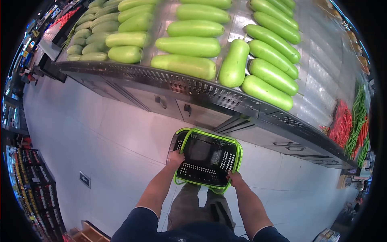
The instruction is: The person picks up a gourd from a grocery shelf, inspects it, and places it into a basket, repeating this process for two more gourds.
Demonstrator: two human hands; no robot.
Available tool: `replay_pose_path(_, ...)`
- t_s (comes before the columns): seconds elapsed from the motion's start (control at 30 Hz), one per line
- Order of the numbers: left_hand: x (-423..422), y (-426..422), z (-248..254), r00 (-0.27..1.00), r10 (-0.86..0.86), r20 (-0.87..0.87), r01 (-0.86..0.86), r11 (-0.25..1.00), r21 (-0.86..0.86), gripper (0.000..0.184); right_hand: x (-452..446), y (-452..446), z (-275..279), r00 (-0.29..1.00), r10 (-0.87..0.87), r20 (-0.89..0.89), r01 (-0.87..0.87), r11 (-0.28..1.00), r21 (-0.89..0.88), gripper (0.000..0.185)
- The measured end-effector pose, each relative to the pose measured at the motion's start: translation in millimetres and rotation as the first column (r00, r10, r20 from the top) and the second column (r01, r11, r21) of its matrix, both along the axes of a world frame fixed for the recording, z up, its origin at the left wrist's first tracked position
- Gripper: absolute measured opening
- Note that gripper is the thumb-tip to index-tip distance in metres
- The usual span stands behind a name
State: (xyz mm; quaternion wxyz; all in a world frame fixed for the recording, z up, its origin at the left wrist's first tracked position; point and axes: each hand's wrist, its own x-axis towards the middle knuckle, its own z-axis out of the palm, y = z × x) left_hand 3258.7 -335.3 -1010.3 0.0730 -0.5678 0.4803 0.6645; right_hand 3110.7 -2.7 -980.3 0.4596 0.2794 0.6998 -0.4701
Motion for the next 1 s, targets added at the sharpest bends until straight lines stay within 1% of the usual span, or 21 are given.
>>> replay_pose_path(0.03, 9, -2, -32, 0.981, -0.164, 0.104, 0.180, 0.970, -0.163, 0.012, -1, -1, -2, 1.000, -0.014, 0.011, 0.014, 1.000, 0.023, 0.015)
replay_pose_path(0.1, 20, -10, -77, 0.934, -0.277, 0.225, 0.342, 0.874, -0.344, 0.019, -4, -2, -22, 0.999, -0.005, -0.037, 0.007, 0.998, 0.058, 0.014)
replay_pose_path(0.13, 15, -16, -47, 0.889, -0.316, 0.332, 0.430, 0.824, -0.368, 0.025, -10, -12, -8, 0.998, 0.054, 0.015, -0.056, 0.994, 0.096, 0.012)
replay_pose_path(0.17, 12, -18, -36, 0.890, -0.272, 0.365, 0.410, 0.827, -0.384, 0.026, -13, -11, -16, 0.999, -0.033, -0.002, 0.033, 0.997, 0.072, 0.011)
replay_pose_path(0.2, 17, -20, -45, 0.905, -0.269, 0.329, 0.386, 0.844, -0.371, 0.025, -16, -1, -20, 0.999, 0.010, -0.045, -0.012, 0.999, -0.032, 0.012)
replay_pose_path(0.23, 15, -23, -41, 0.916, -0.233, 0.326, 0.357, 0.844, -0.399, 0.023, -20, -6, -20, 0.999, -0.018, -0.038, 0.018, 1.000, -0.001, 0.012)
replay_pose_path(0.27, 16, -26, -58, 0.912, -0.215, 0.349, 0.333, 0.885, -0.326, 0.023, -26, -3, -27, 0.999, 0.029, -0.038, -0.028, 0.999, 0.033, 0.010)
replay_pose_path(0.3, 19, -23, -52, 0.903, -0.223, 0.367, 0.356, 0.867, -0.348, 0.022, -31, -2, -25, 0.998, 0.053, -0.020, -0.052, 0.998, 0.032, 0.007)
replay_pose_path(0.33, 16, -29, -46, 0.899, -0.222, 0.377, 0.372, 0.842, -0.391, 0.021, -35, -2, -30, 0.998, 0.066, -0.021, -0.063, 0.991, 0.121, 0.005)
replay_pose_path(0.43, 30, -31, -68, 0.904, -0.205, 0.376, 0.372, 0.811, -0.452, 0.020, -38, 12, -44, 0.977, 0.185, -0.107, -0.156, 0.958, 0.241, 0.004)
replay_pose_path(0.57, 46, -31, -90, 0.920, -0.161, 0.357, 0.328, 0.814, -0.480, 0.021, -45, 44, -73, 0.917, 0.343, -0.204, -0.252, 0.895, 0.369, 0.011)
replay_pose_path(0.6, 52, -31, -99, 0.912, -0.168, 0.375, 0.342, 0.817, -0.465, 0.026, -46, 57, -86, 0.899, 0.373, -0.229, -0.263, 0.878, 0.400, 0.013)
replay_pose_path(0.67, 60, -27, -111, 0.898, -0.178, 0.402, 0.362, 0.818, -0.448, 0.032, -48, 75, -109, 0.846, 0.483, -0.225, -0.306, 0.787, 0.536, 0.021)
replay_pose_path(0.7, 64, -21, -111, 0.883, -0.177, 0.434, 0.382, 0.807, -0.450, 0.039, -49, 91, -128, 0.754, 0.632, -0.177, -0.389, 0.648, 0.654, 0.031)
replay_pose_path(0.73, 67, -18, -116, 0.868, -0.175, 0.465, 0.403, 0.795, -0.453, 0.045, -48, 78, -120, 0.766, 0.628, -0.139, -0.387, 0.623, 0.680, 0.041)
replay_pose_path(0.8, 73, -7, -129, 0.865, -0.167, 0.472, 0.410, 0.777, -0.477, 0.051, -44, 59, -114, 0.830, 0.536, -0.156, -0.329, 0.694, 0.640, 0.049)
replay_pose_path(0.83, 75, -4, -137, 0.873, -0.147, 0.466, 0.403, 0.756, -0.515, 0.057, -44, 61, -126, 0.835, 0.530, -0.149, -0.328, 0.697, 0.638, 0.049)
replay_pose_path(0.87, 78, -4, -146, 0.868, -0.155, 0.472, 0.413, 0.753, -0.512, 0.057, -44, 62, -134, 0.856, 0.491, -0.161, -0.308, 0.735, 0.604, 0.051)
replay_pose_path(0.93, 87, -6, -162, 0.957, -0.161, 0.241, 0.261, 0.842, -0.473, 0.058, -41, 64, -143, 0.880, 0.445, -0.166, -0.283, 0.773, 0.568, 0.053)
replay_pose_path(0.97, 91, -5, -167, 0.956, -0.168, 0.240, 0.267, 0.839, -0.475, 0.058, -43, 64, -144, 0.925, 0.358, -0.129, -0.267, 0.852, 0.450, 0.053)
replay_pose_path(1.0, 88, -4, -156, 0.980, -0.119, 0.157, 0.176, 0.886, -0.428, 0.057, -46, 63, -142, 0.958, 0.273, -0.084, -0.233, 0.916, 0.326, 0.053)
